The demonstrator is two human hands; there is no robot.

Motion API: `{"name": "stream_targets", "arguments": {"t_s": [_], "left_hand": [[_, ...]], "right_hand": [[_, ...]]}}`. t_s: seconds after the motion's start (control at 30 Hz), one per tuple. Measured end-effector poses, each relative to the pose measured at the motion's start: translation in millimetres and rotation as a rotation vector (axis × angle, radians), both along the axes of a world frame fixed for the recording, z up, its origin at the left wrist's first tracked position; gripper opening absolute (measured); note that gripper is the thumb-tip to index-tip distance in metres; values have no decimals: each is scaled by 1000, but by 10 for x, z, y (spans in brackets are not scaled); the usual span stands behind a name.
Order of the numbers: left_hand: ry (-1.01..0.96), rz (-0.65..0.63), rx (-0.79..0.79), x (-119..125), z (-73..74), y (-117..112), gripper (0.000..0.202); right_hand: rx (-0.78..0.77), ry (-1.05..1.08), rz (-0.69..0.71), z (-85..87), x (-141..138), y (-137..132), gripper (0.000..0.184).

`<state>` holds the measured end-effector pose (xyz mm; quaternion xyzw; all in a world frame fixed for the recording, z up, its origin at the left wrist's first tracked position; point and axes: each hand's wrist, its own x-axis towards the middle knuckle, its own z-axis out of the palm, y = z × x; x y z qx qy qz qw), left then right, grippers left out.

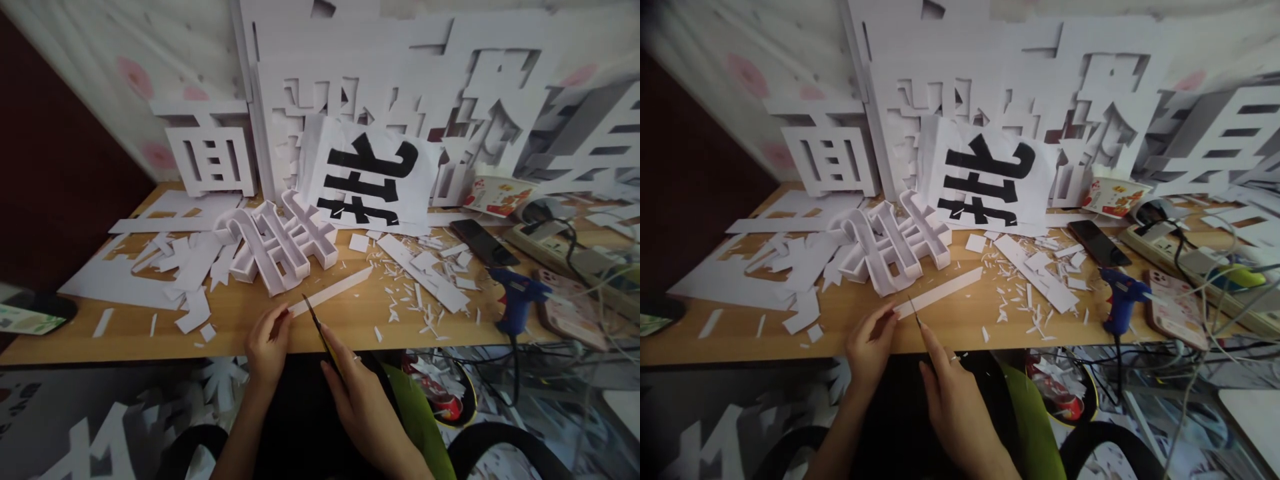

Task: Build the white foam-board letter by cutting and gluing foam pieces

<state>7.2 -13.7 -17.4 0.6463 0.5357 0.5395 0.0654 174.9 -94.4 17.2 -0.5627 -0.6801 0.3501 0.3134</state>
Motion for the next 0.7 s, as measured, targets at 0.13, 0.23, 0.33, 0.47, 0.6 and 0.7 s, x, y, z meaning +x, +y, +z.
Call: {"name": "stream_targets", "arguments": {"t_s": [0.13, 0.23, 0.33, 0.47, 0.6, 0.7], "left_hand": [[-11, -8, -9, -7, 0, 4, 9], [-19, -9, -18, -6, 8, 5, 9], [-27, -7, -31, -7, 6, 7, 8], [-31, -19, -71, -15, -7, 5, 8], [-35, -29, -104, -10, -7, 0, 6], [-35, -28, -113, -1, 3, 6, 7]], "right_hand": [[-14, -53, 7, 13, -16, 26, 56], [21, -117, -6, 23, -22, 36, 56], [48, -205, -14, 35, -25, 44, 55], [69, -382, -6, 47, -23, 55, 57], [116, -607, 48, 49, -23, 64, 65], [140, -693, 78, 38, -33, 83, 71]]}}
